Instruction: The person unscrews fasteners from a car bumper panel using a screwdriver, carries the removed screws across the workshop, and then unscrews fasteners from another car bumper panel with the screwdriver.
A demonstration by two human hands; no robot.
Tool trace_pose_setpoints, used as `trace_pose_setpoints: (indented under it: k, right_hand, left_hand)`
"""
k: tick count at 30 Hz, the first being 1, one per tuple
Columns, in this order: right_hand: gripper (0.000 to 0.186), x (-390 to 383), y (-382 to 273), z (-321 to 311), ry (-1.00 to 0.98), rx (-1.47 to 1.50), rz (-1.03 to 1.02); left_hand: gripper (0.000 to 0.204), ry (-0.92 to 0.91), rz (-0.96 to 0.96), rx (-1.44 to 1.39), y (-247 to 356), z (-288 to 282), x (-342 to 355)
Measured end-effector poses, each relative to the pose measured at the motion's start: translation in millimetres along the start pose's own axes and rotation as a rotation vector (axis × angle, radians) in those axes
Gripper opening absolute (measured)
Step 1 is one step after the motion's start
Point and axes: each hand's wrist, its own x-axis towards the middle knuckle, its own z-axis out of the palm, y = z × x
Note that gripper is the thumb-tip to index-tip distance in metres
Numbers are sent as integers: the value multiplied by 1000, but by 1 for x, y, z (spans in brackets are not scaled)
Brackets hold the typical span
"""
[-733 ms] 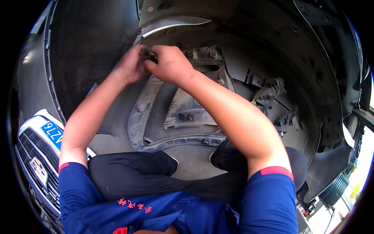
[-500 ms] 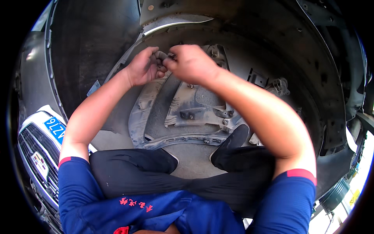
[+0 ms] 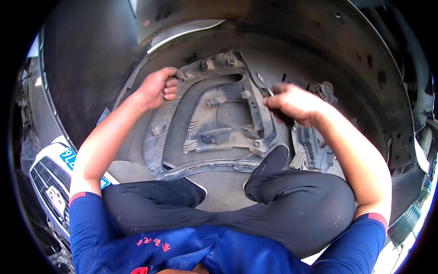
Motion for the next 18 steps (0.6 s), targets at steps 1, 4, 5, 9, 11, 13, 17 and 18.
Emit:
trace_pose_setpoints:
  k: [1, 4, 5, 9, 11, 13, 17, 18]
  right_hand:
    - [36, -11, -22, 1, 21, -56, -143]
    - [52, -10, -40, -10, -4, 190, -536]
    - [53, -8, -43, -21, -7, 169, -557]
    - [51, 49, -6, -40, 447, -168, -608]
    - [50, 70, 10, -44, 519, -135, -624]
    - [50, 81, 16, -49, 544, -105, -616]
    - [50, 95, 7, -53, 628, -183, -752]
    - [49, 91, 2, -51, 626, -189, -710]
  left_hand:
    - [21, 22, -15, 14, 2, -2, -5]
    - [18, 27, 89, 174, 10, 2, -1]
    - [18, 25, 80, 179, 13, 11, 5]
    - [18, 74, 221, 313, 30, 47, 40]
    - [19, 31, 319, 126, 36, 63, 65]
    - [20, 32, 350, 101, 37, 87, 86]
    - [14, 164, 435, 52, 43, 121, 123]
    - [15, 235, 439, -24, 46, 124, 130]
